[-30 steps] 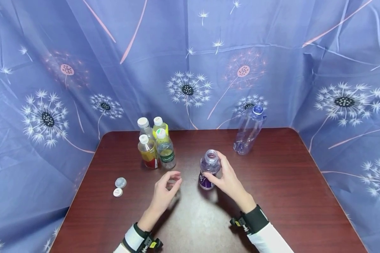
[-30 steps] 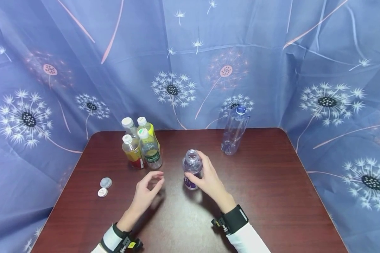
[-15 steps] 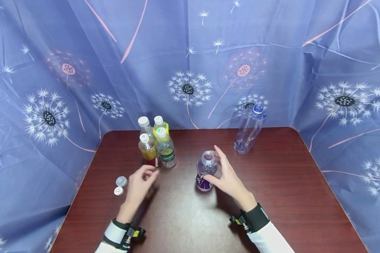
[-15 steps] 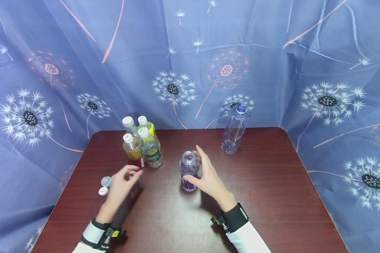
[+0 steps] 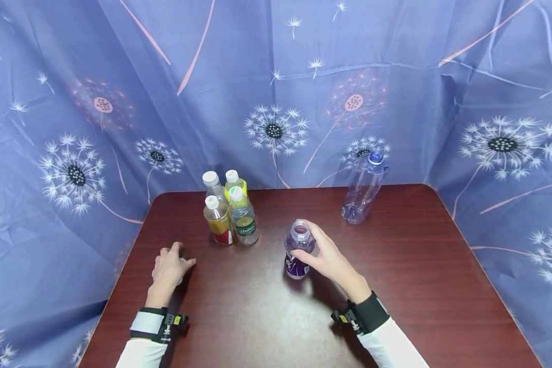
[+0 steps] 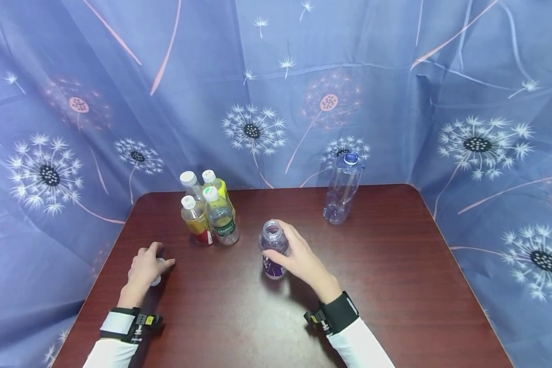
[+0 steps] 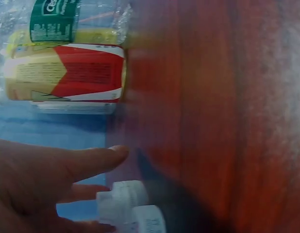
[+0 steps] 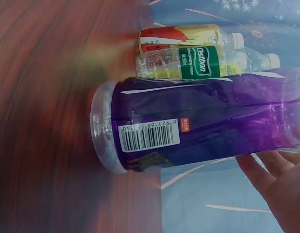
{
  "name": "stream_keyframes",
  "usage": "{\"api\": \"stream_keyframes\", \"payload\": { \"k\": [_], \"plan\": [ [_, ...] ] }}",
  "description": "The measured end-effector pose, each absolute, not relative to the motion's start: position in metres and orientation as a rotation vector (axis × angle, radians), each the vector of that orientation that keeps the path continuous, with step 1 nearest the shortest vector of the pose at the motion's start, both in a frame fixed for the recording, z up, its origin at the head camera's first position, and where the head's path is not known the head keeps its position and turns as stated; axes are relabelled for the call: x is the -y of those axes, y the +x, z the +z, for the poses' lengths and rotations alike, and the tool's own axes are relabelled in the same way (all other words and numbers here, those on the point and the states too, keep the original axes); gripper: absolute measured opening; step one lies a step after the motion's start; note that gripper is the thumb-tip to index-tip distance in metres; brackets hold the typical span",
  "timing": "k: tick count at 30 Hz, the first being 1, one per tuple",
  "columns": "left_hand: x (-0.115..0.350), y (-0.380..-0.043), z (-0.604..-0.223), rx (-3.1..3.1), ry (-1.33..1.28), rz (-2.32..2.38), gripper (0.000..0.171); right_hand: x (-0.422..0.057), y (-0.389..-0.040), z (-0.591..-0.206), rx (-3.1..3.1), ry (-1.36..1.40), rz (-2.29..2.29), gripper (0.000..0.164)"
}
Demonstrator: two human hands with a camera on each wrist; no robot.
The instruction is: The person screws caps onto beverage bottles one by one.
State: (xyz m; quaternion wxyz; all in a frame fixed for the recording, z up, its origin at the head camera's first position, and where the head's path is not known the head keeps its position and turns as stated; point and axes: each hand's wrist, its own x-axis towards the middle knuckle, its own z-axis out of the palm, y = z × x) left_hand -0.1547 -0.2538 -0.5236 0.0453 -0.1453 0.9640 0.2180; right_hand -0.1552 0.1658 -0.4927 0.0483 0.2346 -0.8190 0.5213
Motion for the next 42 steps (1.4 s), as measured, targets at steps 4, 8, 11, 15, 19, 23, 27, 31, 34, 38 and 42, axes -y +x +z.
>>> {"api": "stream_keyframes", "payload": {
  "k": [4,8,11,15,19,23,27,31,34,38,42],
  "plan": [
    [0.256,-0.155,-0.530,-2.983,-0.389,0.702,0.057,-0.165,-0.156,-0.492,2.495,0.717,1.590,0.067],
    [0.257,-0.154,-0.533,-3.030,-0.345,0.786,0.054,-0.165,-0.156,-0.492,2.500,0.720,1.590,0.067],
    [0.257,-0.152,-0.535,-3.082,-0.320,0.784,0.049,-0.165,-0.156,-0.492,2.506,0.722,1.600,0.067],
    [0.254,-0.148,-0.535,-3.163,-0.310,0.809,0.041,-0.164,-0.155,-0.493,2.505,0.726,1.624,0.067],
    [0.240,-0.143,-0.528,-3.177,-0.222,1.029,0.039,-0.165,-0.155,-0.493,2.506,0.730,1.631,0.066],
    [0.220,-0.139,-0.513,-3.119,0.008,1.344,0.035,-0.165,-0.155,-0.492,2.510,0.733,1.638,0.064],
    [0.199,-0.134,-0.501,-3.046,0.172,1.566,0.032,-0.164,-0.156,-0.494,2.506,0.741,1.652,0.064],
    [0.181,-0.133,-0.487,-2.911,0.271,1.791,0.034,-0.164,-0.157,-0.493,2.505,0.742,1.650,0.065],
    [0.169,-0.134,-0.474,-2.791,0.328,1.936,0.037,-0.163,-0.157,-0.494,2.504,0.742,1.652,0.065],
    [0.147,-0.141,-0.458,-2.664,0.428,2.064,0.042,-0.162,-0.157,-0.496,2.484,0.738,1.660,0.064],
    [0.122,-0.150,-0.450,-2.600,0.547,2.101,0.041,-0.163,-0.156,-0.498,2.465,0.740,1.660,0.063]
  ]
}}
